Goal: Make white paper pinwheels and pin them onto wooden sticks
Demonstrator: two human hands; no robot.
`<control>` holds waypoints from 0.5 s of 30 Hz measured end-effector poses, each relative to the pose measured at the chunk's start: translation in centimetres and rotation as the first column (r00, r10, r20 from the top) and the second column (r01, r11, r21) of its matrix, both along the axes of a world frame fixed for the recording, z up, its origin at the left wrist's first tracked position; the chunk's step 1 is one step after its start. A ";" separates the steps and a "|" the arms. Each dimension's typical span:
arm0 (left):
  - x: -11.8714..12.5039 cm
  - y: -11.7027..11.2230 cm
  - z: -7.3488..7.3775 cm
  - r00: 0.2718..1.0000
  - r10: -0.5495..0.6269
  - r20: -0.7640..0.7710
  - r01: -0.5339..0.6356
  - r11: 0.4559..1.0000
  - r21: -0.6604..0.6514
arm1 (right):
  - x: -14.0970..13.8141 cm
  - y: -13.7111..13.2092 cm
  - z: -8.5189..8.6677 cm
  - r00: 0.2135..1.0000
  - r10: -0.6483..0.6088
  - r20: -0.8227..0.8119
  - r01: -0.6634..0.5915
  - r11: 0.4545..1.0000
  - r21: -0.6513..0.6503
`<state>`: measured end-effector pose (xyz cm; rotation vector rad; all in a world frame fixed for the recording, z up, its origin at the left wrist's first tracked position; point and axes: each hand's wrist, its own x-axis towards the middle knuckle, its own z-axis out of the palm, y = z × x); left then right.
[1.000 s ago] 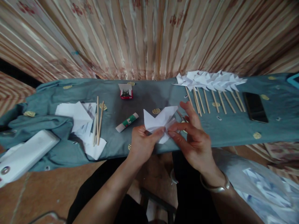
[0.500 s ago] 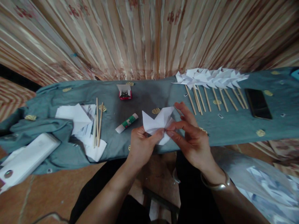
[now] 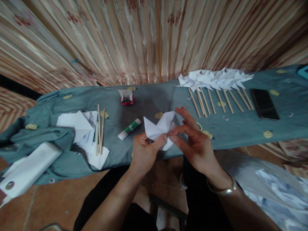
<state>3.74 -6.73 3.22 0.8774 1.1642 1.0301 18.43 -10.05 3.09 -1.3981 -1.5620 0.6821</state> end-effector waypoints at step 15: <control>0.0 0.0 -0.1 0.998 -0.014 -0.065 0.015 1.000 0.017 | 0.1 0.3 0.0 0.998 0.019 -0.064 -0.022 0.999 -0.049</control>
